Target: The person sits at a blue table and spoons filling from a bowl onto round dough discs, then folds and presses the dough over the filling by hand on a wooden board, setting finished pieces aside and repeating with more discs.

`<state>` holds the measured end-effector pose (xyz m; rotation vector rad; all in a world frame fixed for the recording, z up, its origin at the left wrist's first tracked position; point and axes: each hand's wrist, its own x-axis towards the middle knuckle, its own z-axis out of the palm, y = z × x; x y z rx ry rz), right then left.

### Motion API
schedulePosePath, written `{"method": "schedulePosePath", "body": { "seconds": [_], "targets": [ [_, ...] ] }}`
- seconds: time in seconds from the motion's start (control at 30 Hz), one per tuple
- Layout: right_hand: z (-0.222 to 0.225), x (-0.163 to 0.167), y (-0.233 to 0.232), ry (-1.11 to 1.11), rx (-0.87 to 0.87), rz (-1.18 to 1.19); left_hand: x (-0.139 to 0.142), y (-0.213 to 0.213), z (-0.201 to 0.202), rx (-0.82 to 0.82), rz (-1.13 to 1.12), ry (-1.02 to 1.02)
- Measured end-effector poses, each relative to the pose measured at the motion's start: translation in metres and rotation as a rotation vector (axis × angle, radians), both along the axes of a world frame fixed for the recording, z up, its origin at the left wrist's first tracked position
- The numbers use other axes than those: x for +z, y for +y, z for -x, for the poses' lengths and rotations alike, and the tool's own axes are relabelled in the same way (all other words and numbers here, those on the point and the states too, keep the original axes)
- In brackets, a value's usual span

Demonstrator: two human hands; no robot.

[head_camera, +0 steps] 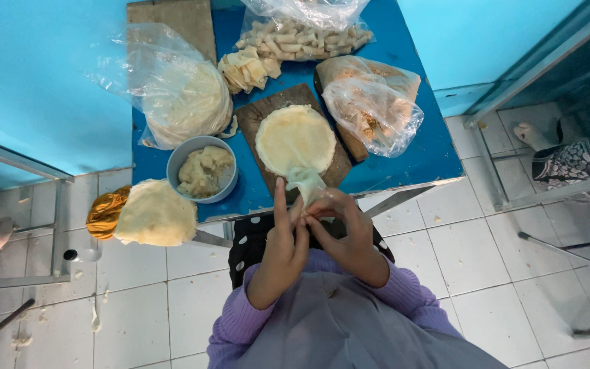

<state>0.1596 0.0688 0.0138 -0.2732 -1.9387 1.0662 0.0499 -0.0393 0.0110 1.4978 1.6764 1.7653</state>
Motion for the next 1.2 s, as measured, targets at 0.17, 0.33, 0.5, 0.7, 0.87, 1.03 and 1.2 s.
{"method": "schedulePosePath", "body": {
  "seconds": [0.17,0.33,0.5,0.7,0.87,1.03,1.2],
  "targets": [
    [0.0,0.005,-0.002,-0.073,-0.102,-0.145,-0.007,0.0,-0.001,0.021,0.089,0.075],
    [0.001,-0.002,0.002,-0.097,-0.081,-0.141,-0.004,-0.001,0.001,-0.007,0.179,0.061],
    [0.002,-0.015,0.006,-0.054,-0.042,-0.006,0.003,-0.002,0.005,-0.001,-0.012,0.031],
    [-0.003,-0.03,0.011,-0.002,0.097,0.186,-0.003,0.004,0.006,-0.008,-0.056,-0.394],
    [0.001,-0.037,0.013,0.139,0.117,0.24,-0.021,0.011,0.011,0.2,-0.077,-0.425],
    [-0.005,-0.023,0.021,0.059,0.217,0.316,-0.026,0.012,0.013,0.204,-0.124,-0.338],
    [-0.01,0.0,0.019,-0.092,0.197,0.093,-0.014,0.009,0.007,0.19,-0.053,0.009]
  ]
}}
